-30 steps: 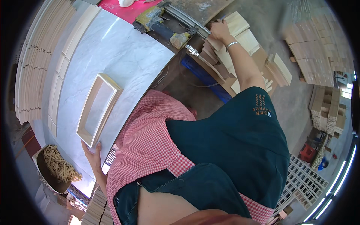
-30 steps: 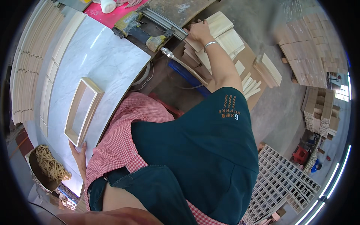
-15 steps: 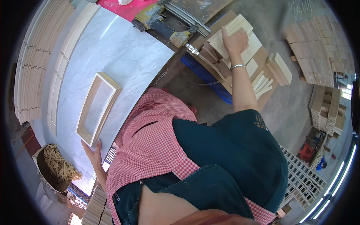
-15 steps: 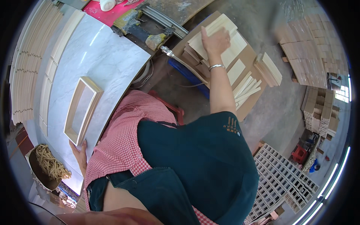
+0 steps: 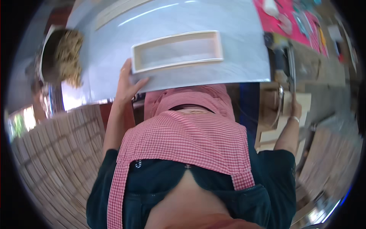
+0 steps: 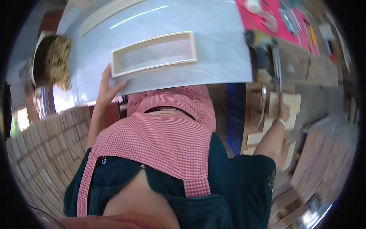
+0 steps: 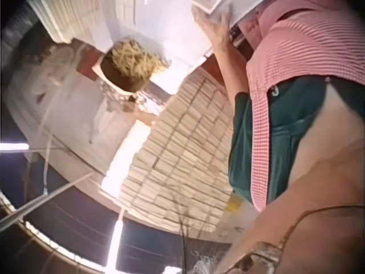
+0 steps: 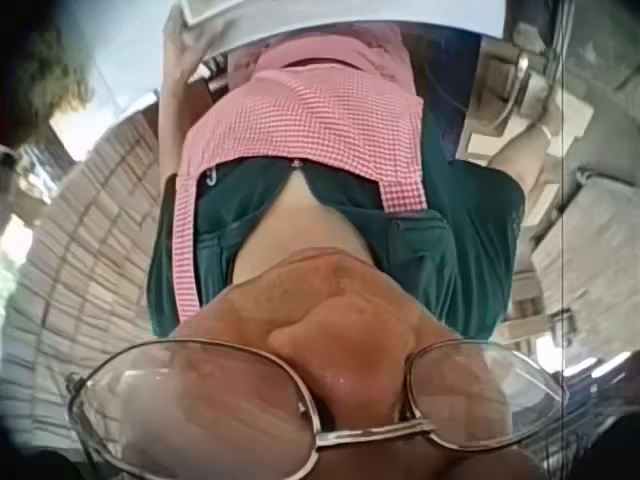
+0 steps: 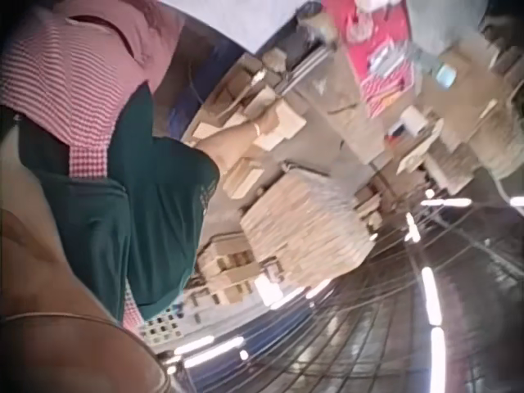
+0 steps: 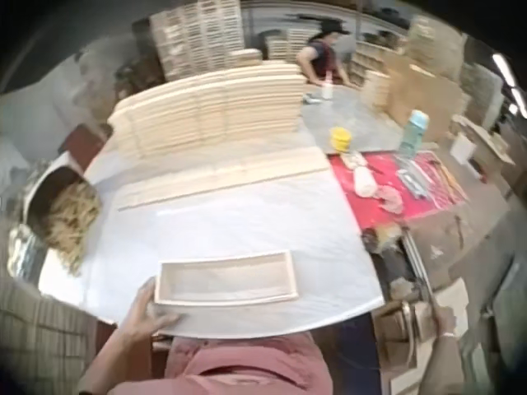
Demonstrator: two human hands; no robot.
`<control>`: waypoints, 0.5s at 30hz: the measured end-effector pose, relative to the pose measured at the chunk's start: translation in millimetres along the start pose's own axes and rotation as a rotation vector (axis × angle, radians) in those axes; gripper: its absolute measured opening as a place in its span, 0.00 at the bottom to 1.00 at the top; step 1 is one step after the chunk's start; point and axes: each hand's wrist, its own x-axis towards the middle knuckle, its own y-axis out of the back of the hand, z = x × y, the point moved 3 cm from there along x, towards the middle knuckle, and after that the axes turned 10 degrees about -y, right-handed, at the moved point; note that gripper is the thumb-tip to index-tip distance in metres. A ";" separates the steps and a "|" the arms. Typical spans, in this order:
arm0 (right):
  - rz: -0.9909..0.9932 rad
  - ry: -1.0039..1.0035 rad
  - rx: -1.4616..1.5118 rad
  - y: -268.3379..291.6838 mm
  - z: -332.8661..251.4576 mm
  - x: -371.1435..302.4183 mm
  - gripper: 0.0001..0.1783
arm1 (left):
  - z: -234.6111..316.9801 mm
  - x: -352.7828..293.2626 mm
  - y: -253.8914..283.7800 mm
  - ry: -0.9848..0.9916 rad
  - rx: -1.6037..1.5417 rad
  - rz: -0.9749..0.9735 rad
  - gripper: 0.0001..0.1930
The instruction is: Assembling wooden boxes by applying glue to frames and securing wooden slats with a pneumatic nail gun.
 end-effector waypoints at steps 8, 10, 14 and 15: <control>-0.142 -0.149 0.564 49.9 -0.1 -28.1 0.43 | -10.9 -15.8 0.1 -0.039 0.049 0.156 0.39; 0.136 -0.030 0.626 81.3 -5.9 -25.3 0.42 | -11.0 -12.5 1.1 -0.058 0.069 0.182 0.37; 0.458 0.371 0.657 129.0 -90.4 -84.2 0.40 | -10.6 -5.9 -0.2 -0.039 0.018 0.197 0.34; 0.569 0.491 0.656 144.1 -103.4 -113.9 0.40 | -10.1 -7.3 -0.2 -0.030 -0.003 0.186 0.33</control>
